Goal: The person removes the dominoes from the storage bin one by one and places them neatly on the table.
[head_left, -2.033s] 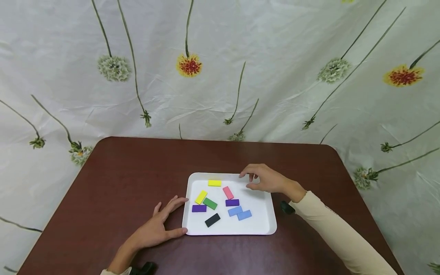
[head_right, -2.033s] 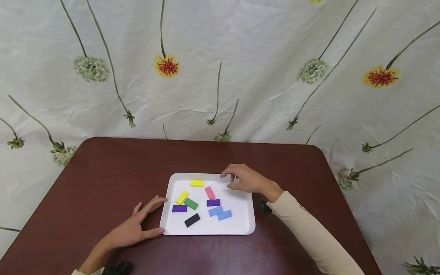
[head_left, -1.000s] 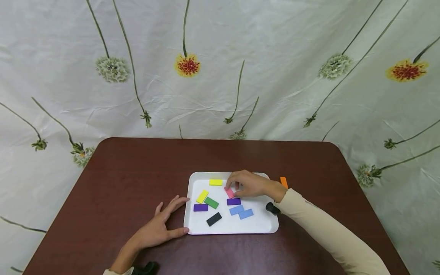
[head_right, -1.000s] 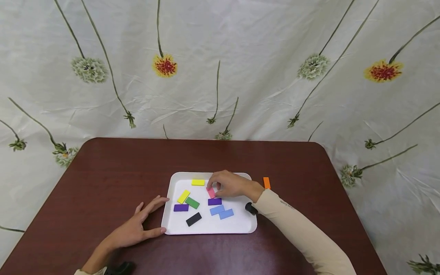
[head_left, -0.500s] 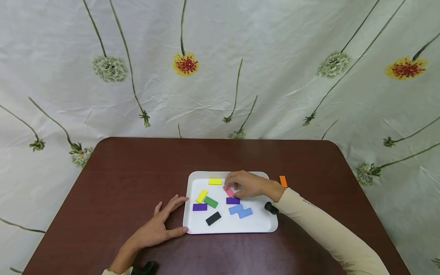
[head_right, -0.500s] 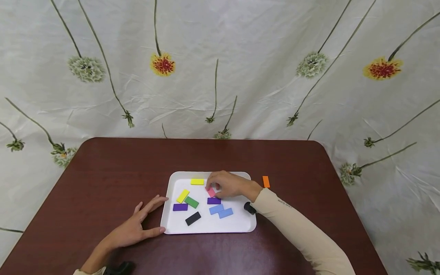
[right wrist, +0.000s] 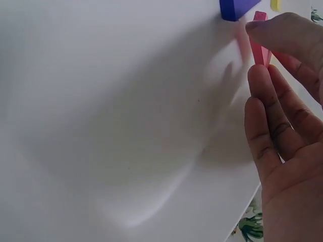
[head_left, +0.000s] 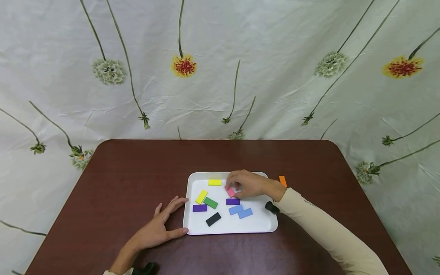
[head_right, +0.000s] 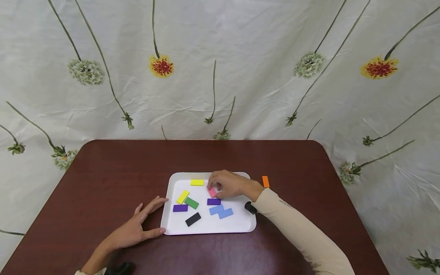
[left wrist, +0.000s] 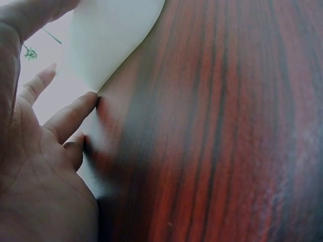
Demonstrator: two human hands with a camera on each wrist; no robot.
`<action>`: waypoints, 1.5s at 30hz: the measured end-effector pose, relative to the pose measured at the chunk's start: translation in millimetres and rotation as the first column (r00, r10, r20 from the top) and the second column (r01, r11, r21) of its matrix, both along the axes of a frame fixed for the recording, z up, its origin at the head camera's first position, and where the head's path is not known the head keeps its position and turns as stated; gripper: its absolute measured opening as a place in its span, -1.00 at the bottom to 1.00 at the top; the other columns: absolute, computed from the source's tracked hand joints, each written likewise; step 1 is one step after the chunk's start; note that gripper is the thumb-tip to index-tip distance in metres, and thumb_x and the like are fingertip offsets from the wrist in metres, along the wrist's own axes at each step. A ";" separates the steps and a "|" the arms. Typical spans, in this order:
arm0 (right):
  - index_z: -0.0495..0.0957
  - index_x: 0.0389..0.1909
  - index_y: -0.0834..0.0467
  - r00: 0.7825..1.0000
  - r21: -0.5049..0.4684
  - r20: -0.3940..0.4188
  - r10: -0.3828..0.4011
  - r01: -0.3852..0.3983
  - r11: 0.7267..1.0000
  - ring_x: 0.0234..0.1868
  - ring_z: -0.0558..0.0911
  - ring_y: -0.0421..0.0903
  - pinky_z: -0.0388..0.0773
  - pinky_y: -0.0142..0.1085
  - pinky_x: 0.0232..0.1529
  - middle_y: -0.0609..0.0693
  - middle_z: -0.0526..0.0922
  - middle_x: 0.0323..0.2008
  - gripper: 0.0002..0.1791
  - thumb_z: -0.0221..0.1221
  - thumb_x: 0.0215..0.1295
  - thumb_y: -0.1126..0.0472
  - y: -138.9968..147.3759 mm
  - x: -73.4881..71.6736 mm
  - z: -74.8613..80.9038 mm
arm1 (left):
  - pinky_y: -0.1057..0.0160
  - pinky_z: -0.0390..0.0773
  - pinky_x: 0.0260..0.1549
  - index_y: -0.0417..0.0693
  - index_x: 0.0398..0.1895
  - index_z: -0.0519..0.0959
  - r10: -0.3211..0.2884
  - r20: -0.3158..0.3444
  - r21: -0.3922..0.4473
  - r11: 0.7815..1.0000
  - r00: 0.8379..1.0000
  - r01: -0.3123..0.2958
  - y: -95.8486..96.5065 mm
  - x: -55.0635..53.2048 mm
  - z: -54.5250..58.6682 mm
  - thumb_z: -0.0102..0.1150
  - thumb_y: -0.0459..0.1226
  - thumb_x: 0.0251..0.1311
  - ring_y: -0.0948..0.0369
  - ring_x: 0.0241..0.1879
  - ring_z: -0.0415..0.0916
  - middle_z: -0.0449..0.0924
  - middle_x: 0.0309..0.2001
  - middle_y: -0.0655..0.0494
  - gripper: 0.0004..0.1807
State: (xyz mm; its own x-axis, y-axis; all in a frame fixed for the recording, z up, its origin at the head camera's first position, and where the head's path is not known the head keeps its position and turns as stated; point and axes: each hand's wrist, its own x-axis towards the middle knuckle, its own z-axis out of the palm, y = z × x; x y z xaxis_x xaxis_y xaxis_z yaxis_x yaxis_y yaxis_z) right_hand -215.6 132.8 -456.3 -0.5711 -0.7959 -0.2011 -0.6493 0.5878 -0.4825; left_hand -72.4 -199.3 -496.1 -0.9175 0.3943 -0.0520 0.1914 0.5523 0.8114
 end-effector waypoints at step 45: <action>0.67 0.01 0.16 0.963 -0.291 -0.029 -0.268 0.248 0.924 -0.25 0.57 -0.01 0.64 -0.09 -0.25 0.00 0.62 0.00 -0.61 0.44 0.12 0.36 133.0 -1.4 20.0 | -0.44 -0.44 0.33 0.38 0.47 0.21 0.011 0.002 0.007 1.000 1.000 -0.011 1.9 0.3 -1.4 0.46 0.04 0.07 -0.18 0.57 -0.10 0.25 0.49 0.05 -0.10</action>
State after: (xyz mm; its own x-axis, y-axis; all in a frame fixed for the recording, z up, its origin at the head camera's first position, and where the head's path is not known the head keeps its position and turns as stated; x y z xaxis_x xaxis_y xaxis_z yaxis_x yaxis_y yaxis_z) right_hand -217.0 265.8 -436.3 -0.7686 -0.6373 0.0555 -0.5298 0.5854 -0.6137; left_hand -72.2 -197.4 -497.5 -0.9217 0.3845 -0.0517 0.1833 0.5490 0.8155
